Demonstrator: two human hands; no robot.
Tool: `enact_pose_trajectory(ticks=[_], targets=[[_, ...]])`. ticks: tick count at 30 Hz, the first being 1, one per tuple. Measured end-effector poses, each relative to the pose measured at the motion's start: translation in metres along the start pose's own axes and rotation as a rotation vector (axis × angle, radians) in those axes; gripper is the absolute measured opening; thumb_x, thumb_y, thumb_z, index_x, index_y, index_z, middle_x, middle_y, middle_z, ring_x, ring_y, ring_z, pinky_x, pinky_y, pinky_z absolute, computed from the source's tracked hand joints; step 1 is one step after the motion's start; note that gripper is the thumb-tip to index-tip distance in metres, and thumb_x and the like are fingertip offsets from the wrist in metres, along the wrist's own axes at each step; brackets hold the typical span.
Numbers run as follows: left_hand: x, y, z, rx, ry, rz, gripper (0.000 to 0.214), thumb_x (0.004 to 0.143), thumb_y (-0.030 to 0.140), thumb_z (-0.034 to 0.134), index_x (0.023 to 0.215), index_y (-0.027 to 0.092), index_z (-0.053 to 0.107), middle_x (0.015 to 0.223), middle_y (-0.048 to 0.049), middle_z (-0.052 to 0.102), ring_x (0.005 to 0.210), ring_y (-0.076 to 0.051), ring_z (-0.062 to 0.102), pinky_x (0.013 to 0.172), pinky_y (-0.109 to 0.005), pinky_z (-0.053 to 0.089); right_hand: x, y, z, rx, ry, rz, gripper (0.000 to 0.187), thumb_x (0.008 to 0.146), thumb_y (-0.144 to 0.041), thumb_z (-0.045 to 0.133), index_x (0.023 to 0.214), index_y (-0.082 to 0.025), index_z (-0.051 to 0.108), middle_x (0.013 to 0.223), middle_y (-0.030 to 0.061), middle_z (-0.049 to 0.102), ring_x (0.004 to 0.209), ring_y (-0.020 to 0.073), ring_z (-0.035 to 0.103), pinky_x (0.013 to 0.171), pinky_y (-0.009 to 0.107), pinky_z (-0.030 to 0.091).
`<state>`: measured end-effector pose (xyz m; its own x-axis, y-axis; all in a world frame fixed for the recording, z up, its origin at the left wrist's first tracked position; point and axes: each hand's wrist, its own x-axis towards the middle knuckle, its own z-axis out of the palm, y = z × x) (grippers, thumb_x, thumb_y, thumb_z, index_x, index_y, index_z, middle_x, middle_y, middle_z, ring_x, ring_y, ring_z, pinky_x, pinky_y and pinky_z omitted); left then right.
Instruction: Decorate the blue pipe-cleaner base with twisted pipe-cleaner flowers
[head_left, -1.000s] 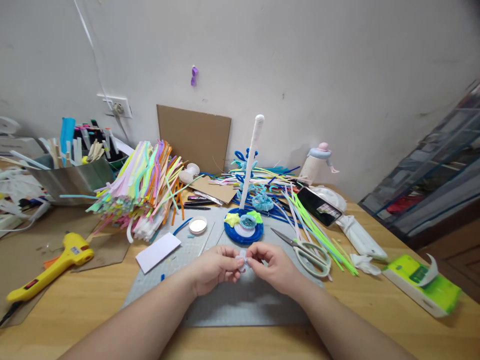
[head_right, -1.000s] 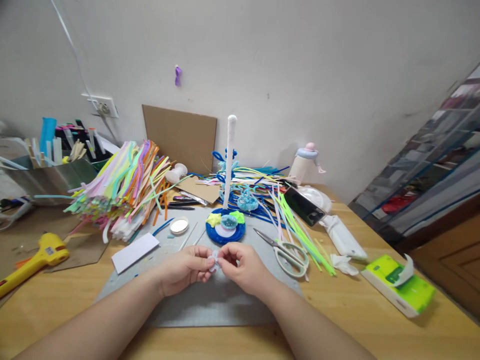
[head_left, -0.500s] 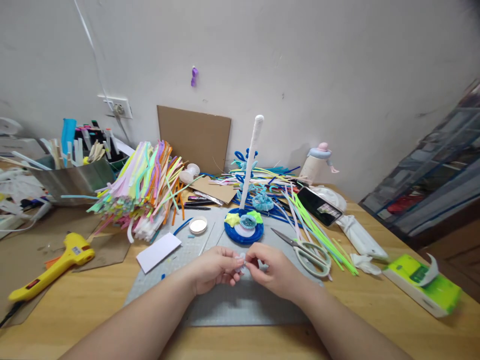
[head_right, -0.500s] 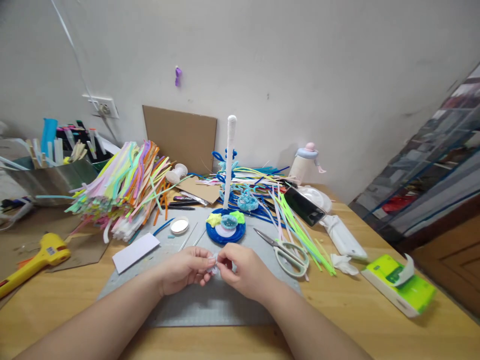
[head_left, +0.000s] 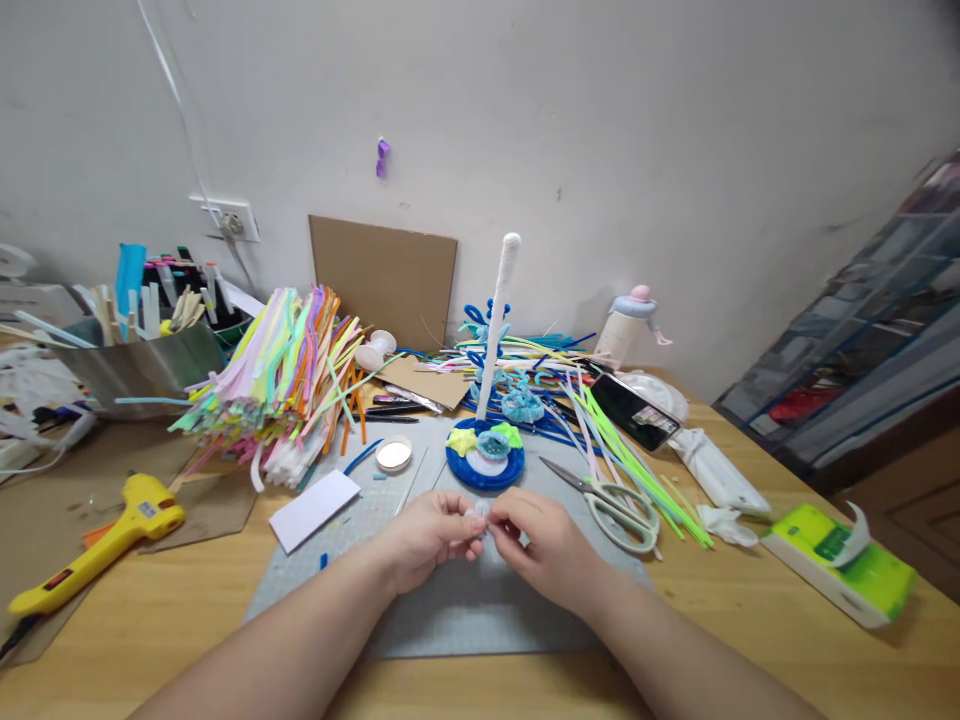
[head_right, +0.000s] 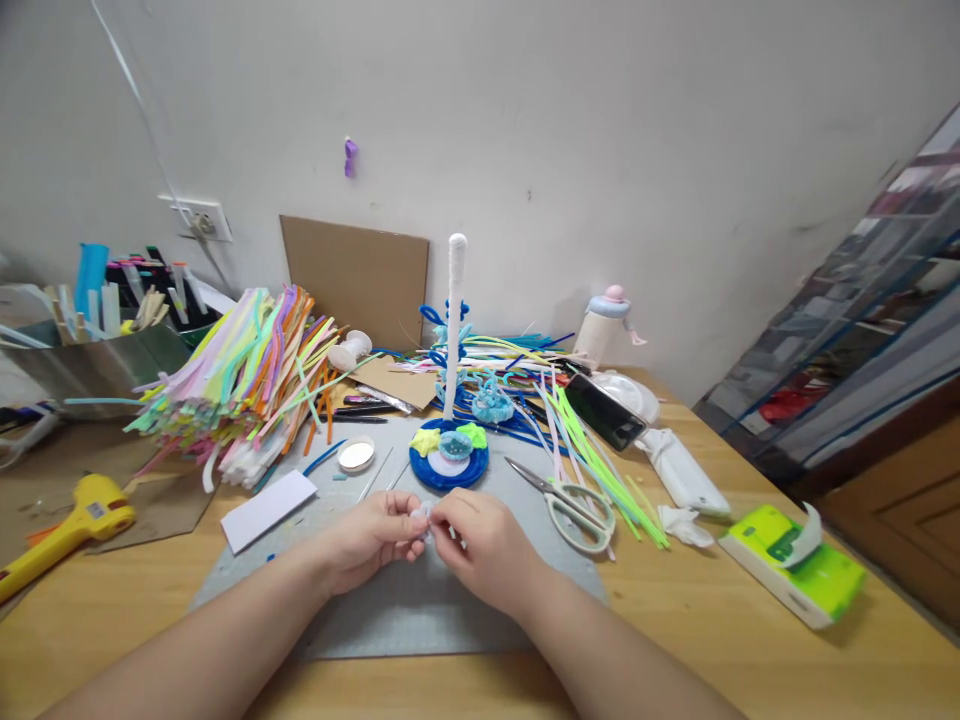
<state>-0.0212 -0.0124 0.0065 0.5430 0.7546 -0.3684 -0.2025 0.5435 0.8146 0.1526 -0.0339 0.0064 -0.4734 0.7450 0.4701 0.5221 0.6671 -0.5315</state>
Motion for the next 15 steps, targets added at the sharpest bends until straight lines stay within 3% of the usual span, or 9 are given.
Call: enact_pose_trajectory(ticks=[3, 6, 12, 15], targets=[[0.002, -0.002, 0.004, 0.019, 0.05, 0.126, 0.036, 0.052, 0.034, 0.081, 0.065, 0.013, 0.054, 0.053, 0.0018, 0.058, 0.047, -0.007, 0.052, 0.05, -0.02, 0.039, 0.0, -0.003, 0.005, 0.121, 0.103, 0.17, 0.011, 0.08, -0.015, 0.05, 0.071, -0.018, 0.055, 0.066, 0.0, 0.055, 0.06, 0.012, 0.048, 0.055, 0.023, 0.036], [0.005, -0.004, 0.006, 0.098, 0.078, 0.234, 0.036, 0.053, 0.037, 0.079, 0.064, 0.013, 0.053, 0.051, 0.0023, 0.057, 0.045, -0.008, 0.052, 0.049, -0.021, 0.04, 0.002, -0.005, 0.008, 0.359, 0.128, 0.4, 0.009, 0.075, -0.02, 0.056, 0.067, -0.017, 0.054, 0.061, -0.0013, 0.053, 0.055, 0.0109, 0.045, 0.05, 0.022, 0.033], [0.005, -0.008, 0.008, 0.332, 0.127, 0.354, 0.025, 0.059, 0.029, 0.074, 0.063, 0.014, 0.054, 0.055, 0.0018, 0.059, 0.05, -0.009, 0.053, 0.051, -0.022, 0.04, 0.005, 0.002, 0.015, 1.108, -0.065, 0.777, 0.014, 0.069, -0.023, 0.058, 0.061, -0.017, 0.048, 0.047, -0.0083, 0.039, 0.04, 0.0044, 0.025, 0.041, 0.02, 0.019], [0.007, -0.007, 0.005, 0.399, 0.167, 0.339, 0.023, 0.059, 0.027, 0.073, 0.062, 0.014, 0.055, 0.056, 0.0015, 0.058, 0.052, -0.01, 0.053, 0.052, -0.021, 0.039, 0.006, 0.006, 0.015, 1.139, -0.066, 0.802, 0.016, 0.067, -0.022, 0.063, 0.061, -0.016, 0.049, 0.046, -0.0082, 0.04, 0.039, 0.0038, 0.026, 0.041, 0.019, 0.017]])
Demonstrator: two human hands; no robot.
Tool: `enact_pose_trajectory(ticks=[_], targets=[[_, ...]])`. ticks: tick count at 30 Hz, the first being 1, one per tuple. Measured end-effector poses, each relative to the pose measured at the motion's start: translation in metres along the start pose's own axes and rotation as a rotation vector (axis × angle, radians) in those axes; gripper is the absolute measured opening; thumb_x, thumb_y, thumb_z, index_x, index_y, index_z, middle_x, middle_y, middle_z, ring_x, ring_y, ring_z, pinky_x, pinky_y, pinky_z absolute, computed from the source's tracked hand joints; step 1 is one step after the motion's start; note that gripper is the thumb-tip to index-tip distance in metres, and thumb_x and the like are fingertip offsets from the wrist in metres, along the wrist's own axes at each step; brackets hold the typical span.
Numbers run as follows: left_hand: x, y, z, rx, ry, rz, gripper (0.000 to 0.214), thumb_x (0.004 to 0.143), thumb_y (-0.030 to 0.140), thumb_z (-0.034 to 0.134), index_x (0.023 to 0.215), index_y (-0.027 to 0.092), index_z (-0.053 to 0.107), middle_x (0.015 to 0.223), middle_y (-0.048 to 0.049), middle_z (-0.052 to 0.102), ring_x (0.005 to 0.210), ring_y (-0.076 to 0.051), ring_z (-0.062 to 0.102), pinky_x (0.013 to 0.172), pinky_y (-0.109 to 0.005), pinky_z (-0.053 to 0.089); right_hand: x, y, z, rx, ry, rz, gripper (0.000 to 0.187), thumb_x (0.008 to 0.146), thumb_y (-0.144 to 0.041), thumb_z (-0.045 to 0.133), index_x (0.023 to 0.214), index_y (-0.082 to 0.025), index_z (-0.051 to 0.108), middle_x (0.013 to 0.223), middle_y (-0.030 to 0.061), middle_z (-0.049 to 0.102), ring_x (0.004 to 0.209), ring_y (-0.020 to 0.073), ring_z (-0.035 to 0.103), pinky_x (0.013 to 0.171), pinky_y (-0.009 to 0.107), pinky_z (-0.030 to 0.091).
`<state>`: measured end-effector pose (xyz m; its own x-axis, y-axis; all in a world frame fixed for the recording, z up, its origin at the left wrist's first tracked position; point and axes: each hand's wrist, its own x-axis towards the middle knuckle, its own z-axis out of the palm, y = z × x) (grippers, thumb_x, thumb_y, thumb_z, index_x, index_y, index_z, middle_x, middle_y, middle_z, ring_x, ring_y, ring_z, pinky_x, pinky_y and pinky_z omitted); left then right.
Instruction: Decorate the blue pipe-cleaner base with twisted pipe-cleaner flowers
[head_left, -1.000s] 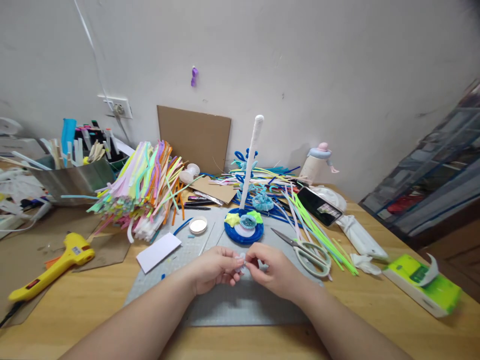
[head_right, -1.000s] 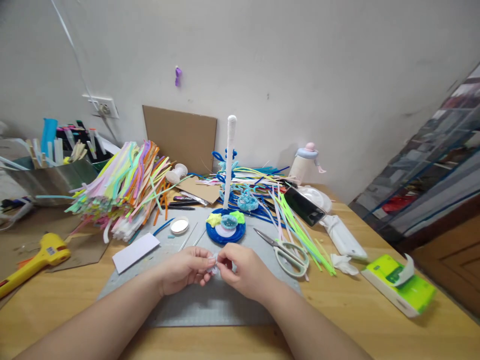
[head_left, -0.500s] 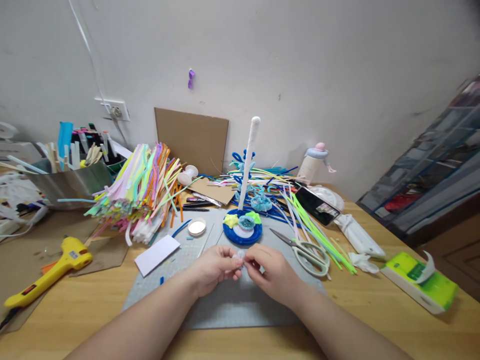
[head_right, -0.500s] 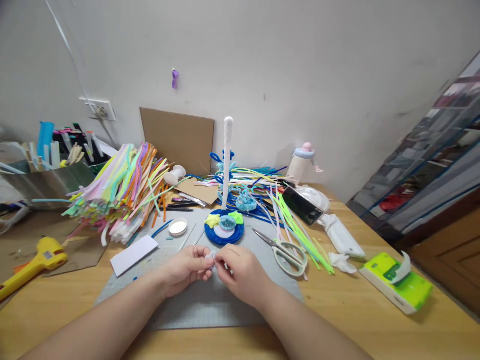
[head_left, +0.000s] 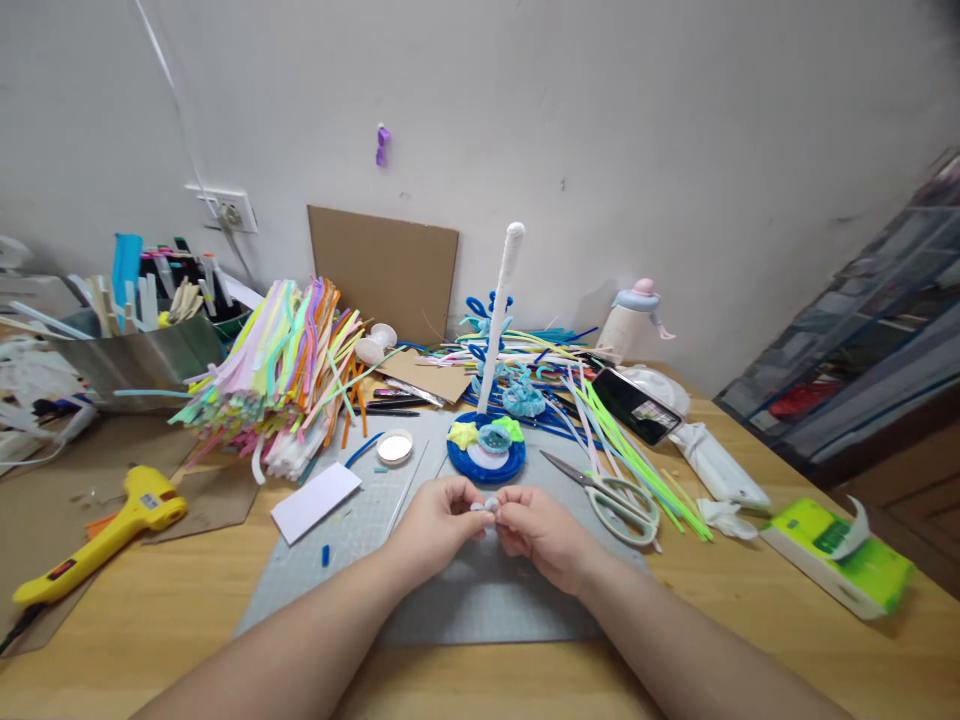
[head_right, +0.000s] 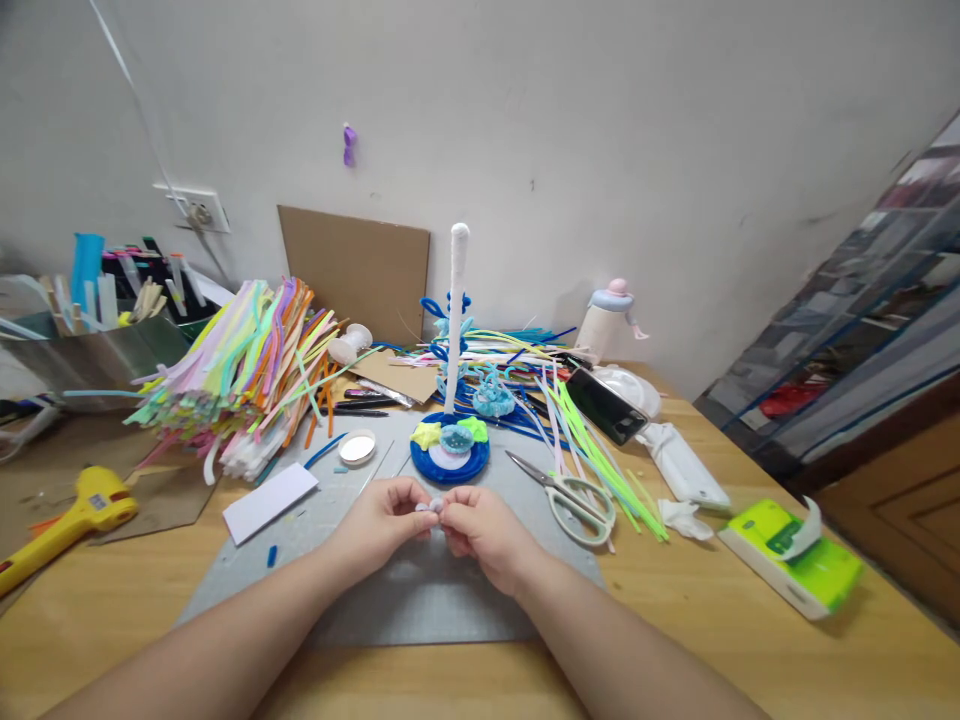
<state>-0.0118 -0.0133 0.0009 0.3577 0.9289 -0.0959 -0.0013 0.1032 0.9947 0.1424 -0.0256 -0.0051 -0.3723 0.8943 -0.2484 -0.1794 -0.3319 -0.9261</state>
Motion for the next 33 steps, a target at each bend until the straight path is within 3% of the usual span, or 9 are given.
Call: enact_pose_trajectory(ticks=[5, 9, 16, 20, 23, 26, 28, 30, 33], targets=[[0.001, 0.01, -0.009, -0.213, 0.06, -0.067, 0.025, 0.061, 0.03, 0.073, 0.071, 0.013, 0.058, 0.058, 0.0029, 0.056, 0.049, -0.005, 0.045, 0.048, -0.018, 0.033, -0.002, -0.01, 0.0, -0.007, 0.081, -0.161, 0.025, 0.075, -0.04, 0.062, 0.08, -0.017, 0.054, 0.065, -0.0026, 0.052, 0.047, 0.0053, 0.039, 0.044, 0.018, 0.025], [-0.004, 0.017, -0.012, -0.463, -0.008, -0.239, 0.024, 0.065, 0.027, 0.072, 0.079, 0.015, 0.056, 0.07, -0.0011, 0.061, 0.061, -0.009, 0.056, 0.054, -0.019, 0.039, -0.005, -0.012, 0.004, -0.156, 0.096, -0.269, 0.032, 0.073, -0.044, 0.065, 0.088, -0.018, 0.054, 0.076, -0.0008, 0.054, 0.055, 0.0075, 0.044, 0.046, 0.019, 0.03], [-0.004, 0.008, -0.007, -0.394, -0.152, -0.238, 0.021, 0.067, 0.023, 0.071, 0.081, 0.012, 0.06, 0.076, -0.0016, 0.059, 0.065, -0.007, 0.053, 0.055, -0.017, 0.036, -0.005, -0.002, 0.004, -0.308, 0.051, -0.284, 0.027, 0.078, -0.042, 0.059, 0.075, -0.016, 0.053, 0.064, -0.0032, 0.049, 0.054, 0.0081, 0.04, 0.05, 0.021, 0.033], [-0.001, 0.005, -0.008, -0.17, -0.088, -0.011, 0.017, 0.07, 0.026, 0.067, 0.075, 0.014, 0.057, 0.07, 0.0002, 0.056, 0.059, -0.007, 0.047, 0.052, -0.018, 0.033, -0.005, -0.004, 0.002, -0.281, 0.114, -0.296, 0.028, 0.076, -0.042, 0.062, 0.076, -0.017, 0.052, 0.062, -0.0044, 0.048, 0.053, 0.0069, 0.041, 0.047, 0.019, 0.031], [-0.003, 0.008, -0.009, 0.148, 0.04, 0.244, 0.007, 0.072, 0.02, 0.063, 0.074, 0.016, 0.057, 0.073, -0.0006, 0.057, 0.067, -0.011, 0.051, 0.061, -0.022, 0.038, -0.007, -0.007, 0.003, -0.16, 0.174, -0.18, 0.032, 0.076, -0.048, 0.058, 0.075, -0.018, 0.049, 0.06, -0.005, 0.048, 0.045, 0.0054, 0.041, 0.039, 0.016, 0.023], [-0.01, 0.012, -0.008, 0.406, 0.05, 0.485, 0.009, 0.074, 0.01, 0.054, 0.074, 0.017, 0.06, 0.081, -0.0024, 0.057, 0.078, -0.013, 0.053, 0.071, -0.025, 0.041, -0.01, -0.008, 0.006, -0.083, 0.079, -0.05, 0.035, 0.077, -0.051, 0.056, 0.07, -0.018, 0.047, 0.056, -0.0052, 0.048, 0.038, 0.0047, 0.041, 0.034, 0.016, 0.017], [-0.013, 0.013, -0.006, 0.413, 0.019, 0.555, 0.016, 0.075, 0.007, 0.05, 0.078, 0.018, 0.061, 0.088, -0.0034, 0.057, 0.085, -0.014, 0.054, 0.077, -0.026, 0.042, -0.01, -0.008, 0.008, -0.039, 0.022, -0.049, 0.032, 0.077, -0.047, 0.058, 0.07, -0.018, 0.046, 0.053, -0.0064, 0.047, 0.035, 0.0038, 0.037, 0.034, 0.015, 0.015], [-0.012, 0.012, -0.004, 0.28, 0.063, 0.5, 0.018, 0.075, 0.009, 0.05, 0.087, 0.019, 0.059, 0.094, -0.0041, 0.056, 0.089, -0.015, 0.054, 0.078, -0.027, 0.044, -0.01, -0.007, 0.01, -0.004, 0.049, -0.09, 0.03, 0.076, -0.044, 0.061, 0.07, -0.018, 0.046, 0.053, -0.007, 0.048, 0.035, 0.0027, 0.035, 0.035, 0.015, 0.015], [-0.007, 0.007, -0.001, 0.006, 0.102, 0.225, 0.016, 0.075, 0.025, 0.058, 0.087, 0.017, 0.054, 0.085, -0.0033, 0.056, 0.079, -0.015, 0.055, 0.065, -0.026, 0.047, -0.008, -0.007, 0.011, -0.019, 0.144, -0.154, 0.032, 0.073, -0.043, 0.064, 0.068, -0.018, 0.045, 0.053, -0.0071, 0.049, 0.037, 0.0022, 0.034, 0.035, 0.015, 0.017]])
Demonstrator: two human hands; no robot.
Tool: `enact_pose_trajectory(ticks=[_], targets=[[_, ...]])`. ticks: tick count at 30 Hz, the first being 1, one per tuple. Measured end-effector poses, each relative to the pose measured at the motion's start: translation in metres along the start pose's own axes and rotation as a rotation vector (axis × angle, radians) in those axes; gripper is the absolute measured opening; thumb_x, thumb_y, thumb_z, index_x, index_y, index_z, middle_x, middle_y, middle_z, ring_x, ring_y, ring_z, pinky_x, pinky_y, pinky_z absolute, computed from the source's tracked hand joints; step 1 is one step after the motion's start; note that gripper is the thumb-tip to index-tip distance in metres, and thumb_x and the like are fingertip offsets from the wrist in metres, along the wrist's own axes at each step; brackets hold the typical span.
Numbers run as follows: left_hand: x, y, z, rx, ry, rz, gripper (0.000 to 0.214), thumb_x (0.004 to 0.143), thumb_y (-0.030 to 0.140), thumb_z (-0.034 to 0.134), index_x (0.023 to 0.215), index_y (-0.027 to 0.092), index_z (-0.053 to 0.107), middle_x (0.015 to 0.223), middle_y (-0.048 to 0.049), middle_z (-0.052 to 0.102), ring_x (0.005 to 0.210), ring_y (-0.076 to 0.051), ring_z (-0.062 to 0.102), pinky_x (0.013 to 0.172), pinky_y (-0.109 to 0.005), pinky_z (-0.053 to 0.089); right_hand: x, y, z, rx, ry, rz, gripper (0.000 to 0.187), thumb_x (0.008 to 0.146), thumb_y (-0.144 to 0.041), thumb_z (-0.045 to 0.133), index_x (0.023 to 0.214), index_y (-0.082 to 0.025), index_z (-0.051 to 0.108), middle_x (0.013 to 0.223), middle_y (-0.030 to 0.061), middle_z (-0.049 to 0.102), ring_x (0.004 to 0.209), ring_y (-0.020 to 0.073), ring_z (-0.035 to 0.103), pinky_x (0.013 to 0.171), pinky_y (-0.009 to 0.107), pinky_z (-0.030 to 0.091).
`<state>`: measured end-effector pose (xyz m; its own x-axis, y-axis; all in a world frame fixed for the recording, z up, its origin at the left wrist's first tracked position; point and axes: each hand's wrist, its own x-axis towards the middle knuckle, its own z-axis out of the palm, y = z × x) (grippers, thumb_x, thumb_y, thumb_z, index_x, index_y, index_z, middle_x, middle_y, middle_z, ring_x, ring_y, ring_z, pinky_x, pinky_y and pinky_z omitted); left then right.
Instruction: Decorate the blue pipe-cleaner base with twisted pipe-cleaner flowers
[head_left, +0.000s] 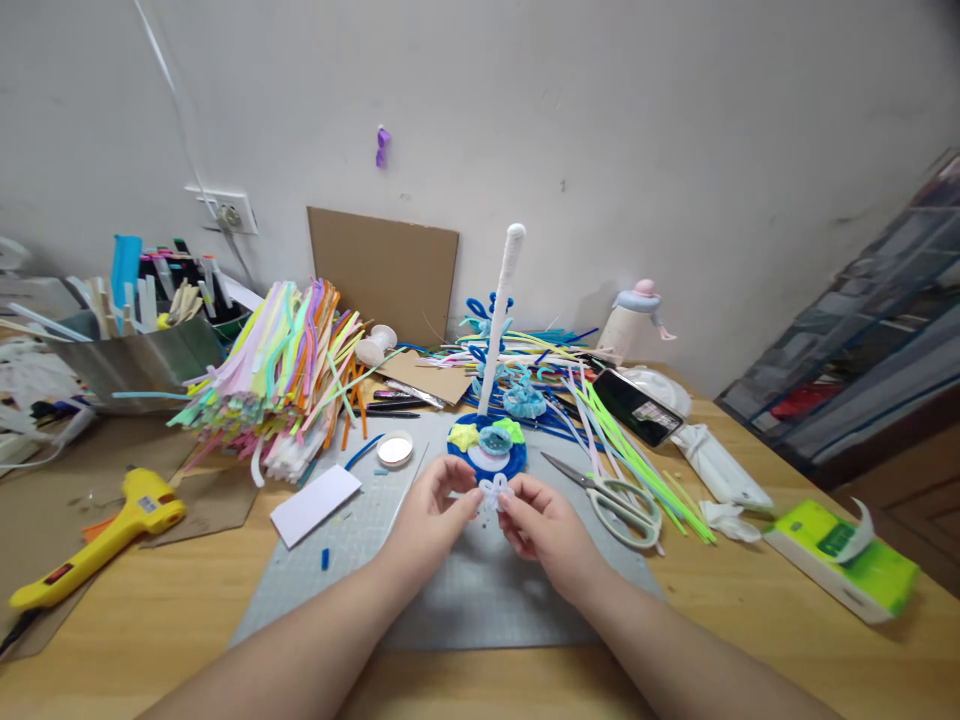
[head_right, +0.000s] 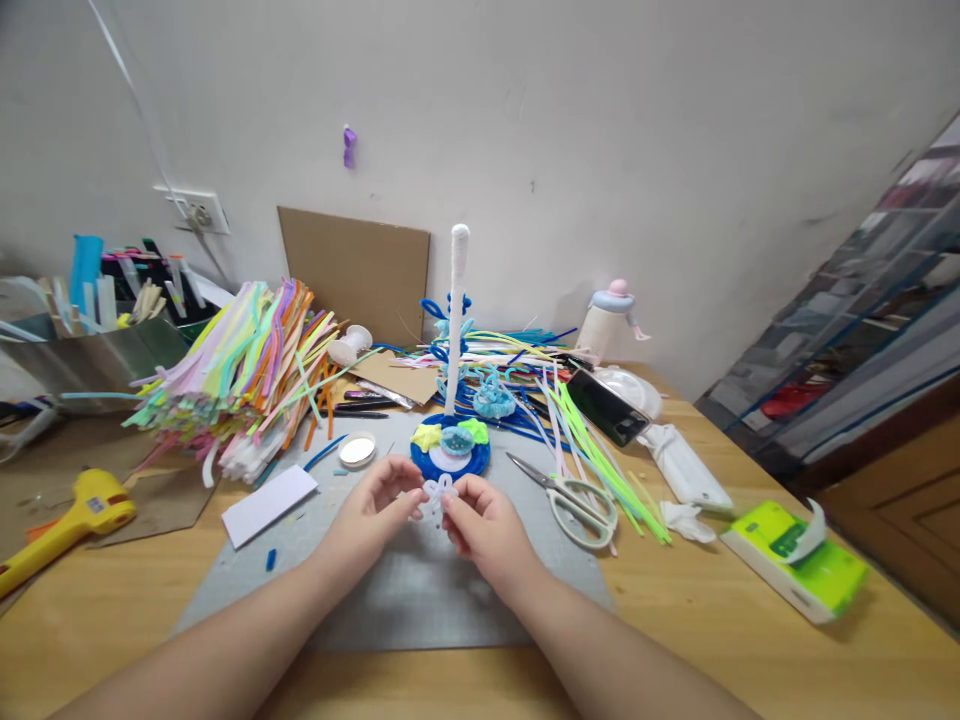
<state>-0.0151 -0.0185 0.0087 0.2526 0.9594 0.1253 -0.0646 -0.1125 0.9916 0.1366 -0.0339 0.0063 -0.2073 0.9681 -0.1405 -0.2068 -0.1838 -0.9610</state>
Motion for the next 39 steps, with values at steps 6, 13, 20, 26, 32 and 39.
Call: enact_pose_trajectory(ticks=[6, 13, 20, 26, 32, 39], targets=[[0.004, -0.008, 0.002, -0.094, -0.155, -0.272, 0.035, 0.064, 0.044, 0.069, 0.071, 0.011, 0.057, 0.064, -0.0019, 0.058, 0.057, -0.01, 0.051, 0.052, -0.022, 0.04, 0.001, 0.008, 0.0, -0.076, -0.05, -0.039, 0.033, 0.077, -0.048, 0.059, 0.071, -0.018, 0.046, 0.052, -0.0076, 0.047, 0.036, 0.0031, 0.036, 0.034, 0.015, 0.021], [0.006, 0.003, -0.008, -0.134, -0.23, -0.309, 0.031, 0.059, 0.039, 0.074, 0.067, 0.012, 0.061, 0.062, -0.0031, 0.063, 0.054, -0.009, 0.049, 0.054, -0.021, 0.037, 0.0, 0.006, -0.003, 0.092, -0.205, 0.104, 0.026, 0.08, -0.04, 0.057, 0.073, -0.018, 0.046, 0.055, -0.0071, 0.047, 0.035, 0.0017, 0.033, 0.034, 0.015, 0.015], [0.008, 0.006, -0.007, -0.174, -0.254, -0.286, 0.033, 0.061, 0.04, 0.073, 0.074, 0.013, 0.059, 0.067, -0.0011, 0.06, 0.056, -0.009, 0.051, 0.051, -0.021, 0.039, 0.0, 0.011, -0.003, -0.125, -0.15, -0.037, 0.032, 0.081, -0.046, 0.054, 0.07, -0.018, 0.046, 0.05, -0.0081, 0.042, 0.037, 0.0034, 0.032, 0.036, 0.016, 0.019], [0.006, -0.002, -0.004, -0.317, -0.16, -0.307, 0.028, 0.065, 0.032, 0.072, 0.075, 0.013, 0.055, 0.067, -0.0013, 0.06, 0.054, -0.007, 0.052, 0.055, -0.021, 0.041, 0.001, 0.009, -0.002, -0.106, -0.128, -0.023, 0.028, 0.077, -0.043, 0.059, 0.075, -0.018, 0.048, 0.055, -0.0066, 0.049, 0.037, 0.0032, 0.034, 0.035, 0.016, 0.022], [0.004, 0.001, -0.004, -0.33, -0.193, -0.413, 0.026, 0.063, 0.029, 0.073, 0.075, 0.012, 0.056, 0.072, -0.0034, 0.061, 0.062, -0.01, 0.056, 0.056, -0.021, 0.041, 0.001, 0.001, 0.0, -0.103, 0.004, 0.0, 0.029, 0.072, -0.044, 0.062, 0.073, -0.019, 0.047, 0.049, -0.0086, 0.047, 0.035, 0.0036, 0.033, 0.034, 0.016, 0.02], [0.005, -0.004, -0.004, -0.259, -0.161, -0.364, 0.027, 0.065, 0.033, 0.072, 0.072, 0.012, 0.057, 0.066, -0.0023, 0.061, 0.054, -0.008, 0.052, 0.053, -0.021, 0.04, 0.002, 0.005, -0.002, -0.18, -0.012, -0.068, 0.026, 0.074, -0.041, 0.061, 0.076, -0.019, 0.048, 0.056, -0.0065, 0.049, 0.04, 0.0055, 0.037, 0.037, 0.018, 0.025]])
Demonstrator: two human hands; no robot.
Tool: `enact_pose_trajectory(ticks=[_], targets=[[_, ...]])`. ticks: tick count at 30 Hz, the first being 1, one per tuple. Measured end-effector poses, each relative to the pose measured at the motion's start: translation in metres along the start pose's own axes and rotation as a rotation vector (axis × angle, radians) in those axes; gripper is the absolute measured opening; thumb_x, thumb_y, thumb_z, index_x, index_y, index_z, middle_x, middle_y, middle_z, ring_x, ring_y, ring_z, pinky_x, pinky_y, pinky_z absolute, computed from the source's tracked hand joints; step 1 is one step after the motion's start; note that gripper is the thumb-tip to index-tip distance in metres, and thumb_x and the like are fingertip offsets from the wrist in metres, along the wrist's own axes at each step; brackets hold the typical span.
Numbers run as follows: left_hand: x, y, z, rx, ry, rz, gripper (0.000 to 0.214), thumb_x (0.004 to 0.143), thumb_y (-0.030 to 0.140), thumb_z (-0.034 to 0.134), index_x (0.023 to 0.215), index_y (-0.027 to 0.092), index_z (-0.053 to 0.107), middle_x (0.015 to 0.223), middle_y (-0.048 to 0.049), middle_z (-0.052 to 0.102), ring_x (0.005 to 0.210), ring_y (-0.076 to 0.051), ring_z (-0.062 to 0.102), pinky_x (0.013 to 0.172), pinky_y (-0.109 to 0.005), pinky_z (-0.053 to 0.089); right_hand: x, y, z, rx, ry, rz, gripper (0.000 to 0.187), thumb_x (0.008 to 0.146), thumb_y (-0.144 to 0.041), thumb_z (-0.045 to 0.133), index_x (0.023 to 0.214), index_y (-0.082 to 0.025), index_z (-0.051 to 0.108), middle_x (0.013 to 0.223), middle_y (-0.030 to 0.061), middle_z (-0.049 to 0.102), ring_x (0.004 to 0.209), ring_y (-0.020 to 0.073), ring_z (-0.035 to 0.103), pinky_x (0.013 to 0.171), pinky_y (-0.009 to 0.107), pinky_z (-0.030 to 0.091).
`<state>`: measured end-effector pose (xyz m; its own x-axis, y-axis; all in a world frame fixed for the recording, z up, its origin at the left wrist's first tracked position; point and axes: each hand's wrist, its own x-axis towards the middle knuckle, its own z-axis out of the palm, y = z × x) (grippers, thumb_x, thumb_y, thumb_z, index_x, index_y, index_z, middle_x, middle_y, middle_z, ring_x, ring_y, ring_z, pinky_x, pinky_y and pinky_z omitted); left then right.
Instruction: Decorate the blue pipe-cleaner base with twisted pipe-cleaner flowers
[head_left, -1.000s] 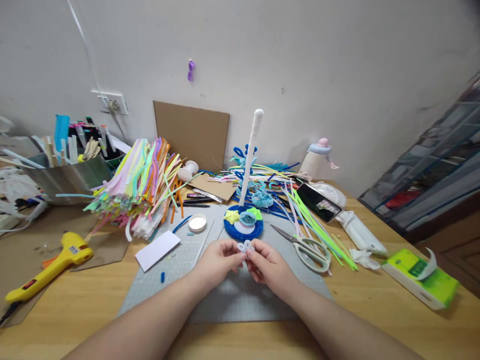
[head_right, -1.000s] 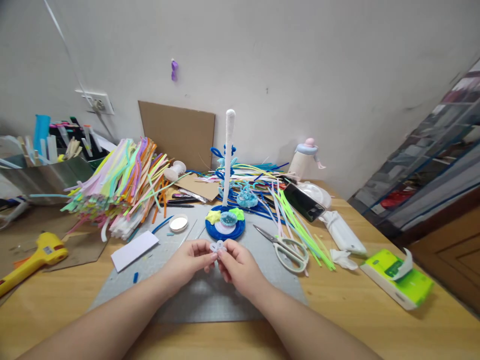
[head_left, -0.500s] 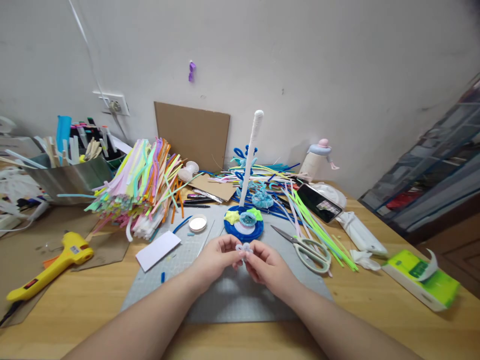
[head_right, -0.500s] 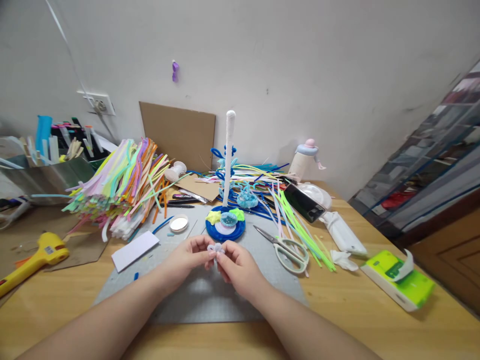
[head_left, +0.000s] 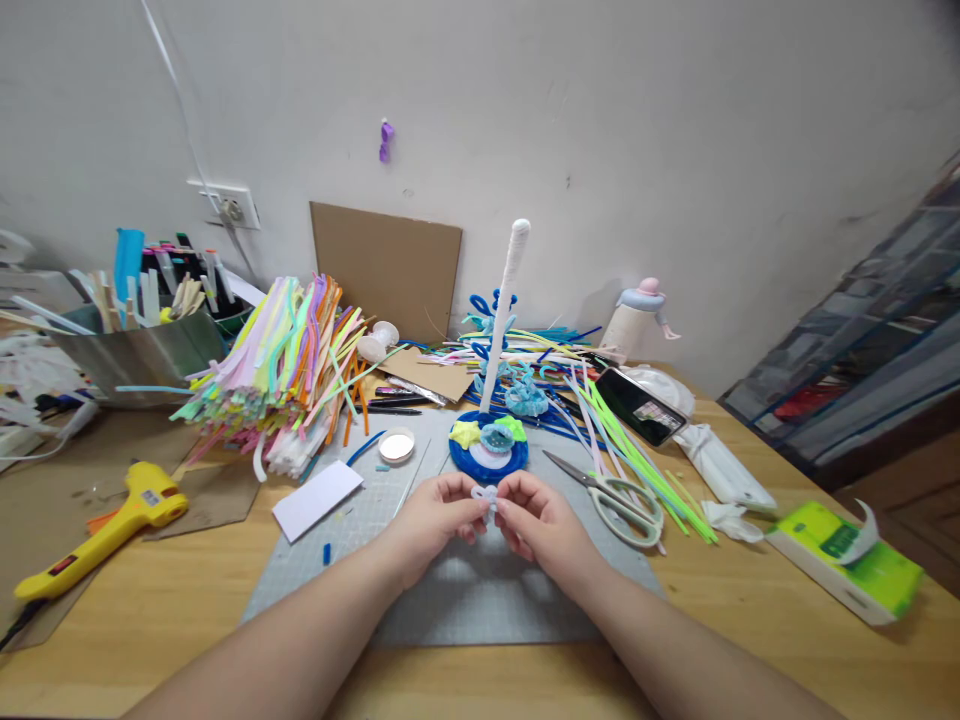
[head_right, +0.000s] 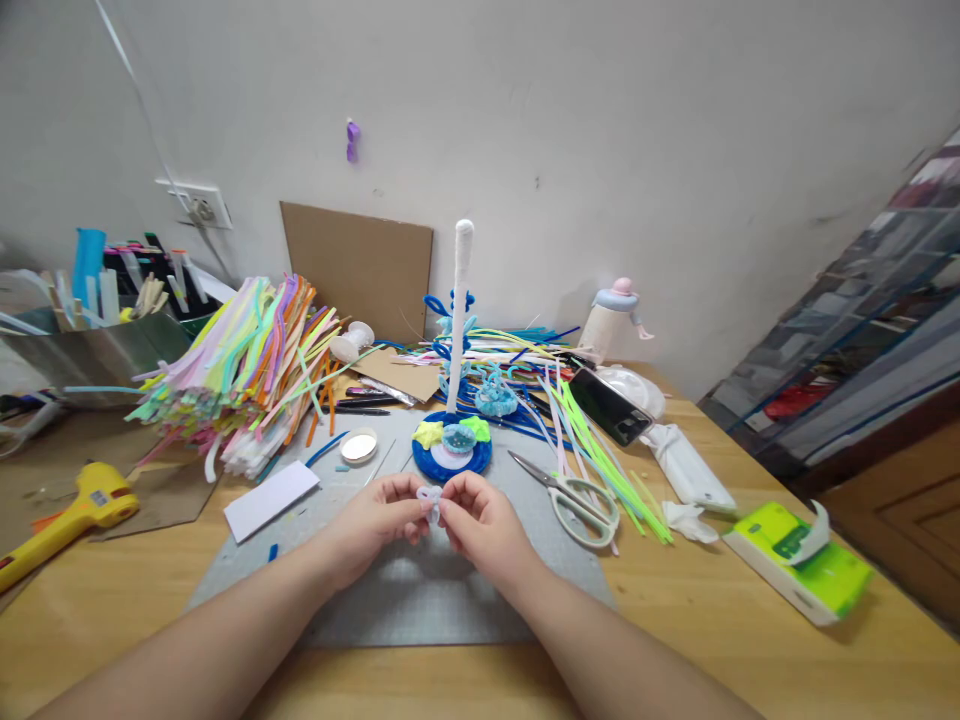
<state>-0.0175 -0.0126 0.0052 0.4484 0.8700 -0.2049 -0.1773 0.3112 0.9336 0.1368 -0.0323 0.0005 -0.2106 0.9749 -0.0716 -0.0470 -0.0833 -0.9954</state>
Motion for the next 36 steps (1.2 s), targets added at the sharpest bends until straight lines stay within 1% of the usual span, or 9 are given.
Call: enact_pose_trajectory(ticks=[3, 6, 9, 12, 15, 19, 24, 31, 36], targets=[[-0.001, 0.001, -0.002, -0.116, -0.023, -0.049, 0.026, 0.065, 0.03, 0.073, 0.072, 0.014, 0.055, 0.066, -0.0003, 0.06, 0.055, -0.008, 0.053, 0.054, -0.021, 0.041, -0.001, 0.004, -0.003, -0.124, 0.005, -0.172, 0.019, 0.077, -0.036, 0.061, 0.081, -0.019, 0.052, 0.068, -0.0022, 0.055, 0.055, 0.0101, 0.049, 0.049, 0.022, 0.038], [-0.003, 0.005, -0.002, -0.171, -0.061, -0.117, 0.027, 0.063, 0.028, 0.075, 0.076, 0.015, 0.054, 0.064, 0.0009, 0.059, 0.054, -0.008, 0.054, 0.055, -0.021, 0.042, -0.002, 0.005, -0.006, -0.282, -0.003, -0.267, 0.014, 0.081, -0.033, 0.057, 0.083, -0.019, 0.056, 0.073, 0.0005, 0.058, 0.065, 0.0136, 0.053, 0.059, 0.025, 0.041], [-0.005, 0.009, -0.001, -0.187, -0.074, -0.161, 0.03, 0.061, 0.028, 0.075, 0.079, 0.016, 0.055, 0.062, 0.0007, 0.059, 0.053, -0.009, 0.055, 0.053, -0.021, 0.042, -0.003, 0.003, -0.008, -0.386, -0.025, -0.282, 0.012, 0.083, -0.031, 0.054, 0.085, -0.02, 0.056, 0.073, 0.0006, 0.058, 0.064, 0.014, 0.053, 0.058, 0.025, 0.041], [-0.006, 0.009, -0.001, -0.19, -0.059, -0.185, 0.029, 0.061, 0.028, 0.076, 0.078, 0.015, 0.056, 0.063, -0.0006, 0.06, 0.056, -0.01, 0.056, 0.053, -0.021, 0.042, -0.003, 0.0, -0.01, -0.442, -0.037, -0.305, 0.01, 0.084, -0.029, 0.052, 0.088, -0.02, 0.056, 0.073, 0.0004, 0.057, 0.063, 0.014, 0.052, 0.056, 0.024, 0.04], [-0.005, 0.007, -0.003, -0.191, -0.022, -0.18, 0.026, 0.059, 0.024, 0.077, 0.074, 0.013, 0.06, 0.065, -0.0008, 0.06, 0.057, -0.008, 0.054, 0.052, -0.019, 0.04, -0.003, -0.004, -0.011, -0.52, -0.074, -0.384, 0.009, 0.084, -0.026, 0.052, 0.089, -0.021, 0.057, 0.075, 0.0012, 0.056, 0.063, 0.0136, 0.051, 0.055, 0.024, 0.039], [-0.005, 0.008, -0.003, -0.211, -0.02, -0.218, 0.022, 0.059, 0.025, 0.077, 0.069, 0.011, 0.063, 0.058, 0.0008, 0.056, 0.049, -0.005, 0.046, 0.047, -0.017, 0.032, -0.003, -0.009, -0.013, -0.604, -0.1, -0.473, 0.01, 0.084, -0.025, 0.05, 0.085, -0.021, 0.06, 0.073, 0.0017, 0.055, 0.062, 0.0136, 0.048, 0.056, 0.025, 0.038], [-0.004, 0.01, -0.001, -0.224, -0.028, -0.249, 0.022, 0.057, 0.023, 0.078, 0.07, 0.01, 0.065, 0.054, 0.0019, 0.054, 0.046, -0.004, 0.045, 0.048, -0.016, 0.035, -0.002, -0.007, -0.014, -0.61, -0.093, -0.478, 0.01, 0.083, -0.026, 0.052, 0.082, -0.021, 0.06, 0.071, 0.0017, 0.055, 0.059, 0.0135, 0.047, 0.054, 0.025, 0.038], [-0.003, 0.004, -0.001, -0.257, 0.021, -0.18, 0.023, 0.059, 0.024, 0.078, 0.072, 0.01, 0.065, 0.06, 0.0006, 0.057, 0.048, -0.003, 0.048, 0.05, -0.016, 0.039, -0.001, 0.004, -0.009, -0.567, 0.033, -0.38, 0.007, 0.081, -0.026, 0.054, 0.08, -0.02, 0.058, 0.066, 0.0, 0.055, 0.057, 0.013, 0.049, 0.051, 0.024, 0.038], [-0.004, 0.002, -0.001, -0.201, -0.025, -0.168, 0.028, 0.06, 0.027, 0.077, 0.076, 0.011, 0.061, 0.064, 0.0012, 0.057, 0.051, -0.004, 0.049, 0.052, -0.017, 0.04, -0.003, 0.003, -0.008, -0.576, 0.035, -0.38, 0.004, 0.08, -0.021, 0.053, 0.082, -0.02, 0.056, 0.065, -0.0014, 0.054, 0.056, 0.0121, 0.048, 0.052, 0.023, 0.039]])
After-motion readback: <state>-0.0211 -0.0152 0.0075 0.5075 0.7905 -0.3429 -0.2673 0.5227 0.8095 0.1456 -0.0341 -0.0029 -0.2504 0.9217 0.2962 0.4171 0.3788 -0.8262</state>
